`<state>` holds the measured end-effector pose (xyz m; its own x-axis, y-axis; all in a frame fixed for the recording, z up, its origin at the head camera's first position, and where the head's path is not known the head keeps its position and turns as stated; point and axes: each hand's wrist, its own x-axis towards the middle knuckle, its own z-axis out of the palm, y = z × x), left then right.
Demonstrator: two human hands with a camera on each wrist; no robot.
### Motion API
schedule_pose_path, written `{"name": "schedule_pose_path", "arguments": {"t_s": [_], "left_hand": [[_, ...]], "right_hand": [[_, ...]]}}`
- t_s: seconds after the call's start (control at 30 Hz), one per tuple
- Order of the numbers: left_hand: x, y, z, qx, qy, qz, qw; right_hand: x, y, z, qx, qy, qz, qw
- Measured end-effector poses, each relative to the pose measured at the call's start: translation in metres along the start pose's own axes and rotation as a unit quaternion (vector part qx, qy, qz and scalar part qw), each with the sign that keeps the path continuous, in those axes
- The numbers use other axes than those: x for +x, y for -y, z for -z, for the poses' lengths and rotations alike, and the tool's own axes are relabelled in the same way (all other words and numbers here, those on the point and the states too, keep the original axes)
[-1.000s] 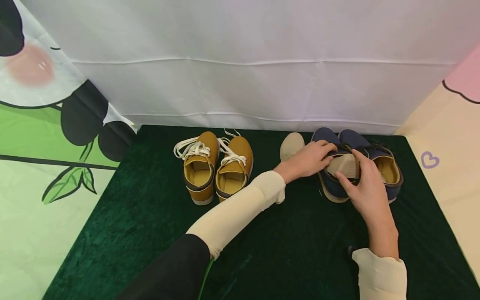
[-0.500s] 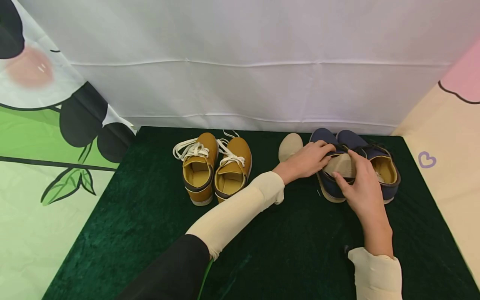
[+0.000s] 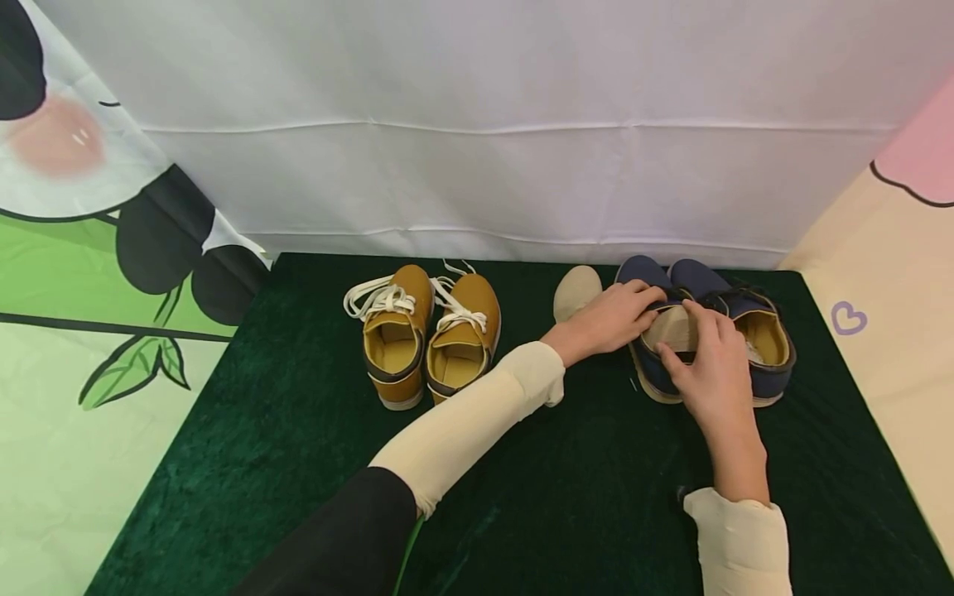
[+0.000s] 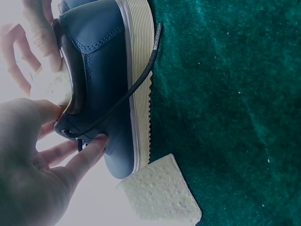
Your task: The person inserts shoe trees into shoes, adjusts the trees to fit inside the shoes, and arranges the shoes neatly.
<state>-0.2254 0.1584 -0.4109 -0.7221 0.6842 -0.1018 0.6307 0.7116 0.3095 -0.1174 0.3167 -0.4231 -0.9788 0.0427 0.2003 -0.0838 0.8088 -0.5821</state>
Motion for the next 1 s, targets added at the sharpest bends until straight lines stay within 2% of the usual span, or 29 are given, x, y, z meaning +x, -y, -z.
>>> {"name": "schedule_pose_path", "arguments": {"t_s": [0.27,0.57,0.8,1.0], "left_hand": [[-0.001,0.002,0.0,-0.014,0.002,0.004,0.9999],[-0.004,0.005,-0.001,-0.024,0.0,-0.013,0.9996],[-0.006,0.005,0.0,-0.045,0.024,-0.007,0.9987],[-0.004,0.005,0.002,-0.027,0.036,-0.011,0.9989]], "right_hand": [[0.001,0.005,-0.002,-0.01,0.003,-0.021,0.9997],[0.003,0.009,-0.005,-0.023,-0.005,-0.029,0.9993],[0.005,0.002,0.002,-0.009,0.012,-0.015,0.9998],[0.006,-0.001,0.008,-0.014,0.01,-0.015,0.9997]]}}
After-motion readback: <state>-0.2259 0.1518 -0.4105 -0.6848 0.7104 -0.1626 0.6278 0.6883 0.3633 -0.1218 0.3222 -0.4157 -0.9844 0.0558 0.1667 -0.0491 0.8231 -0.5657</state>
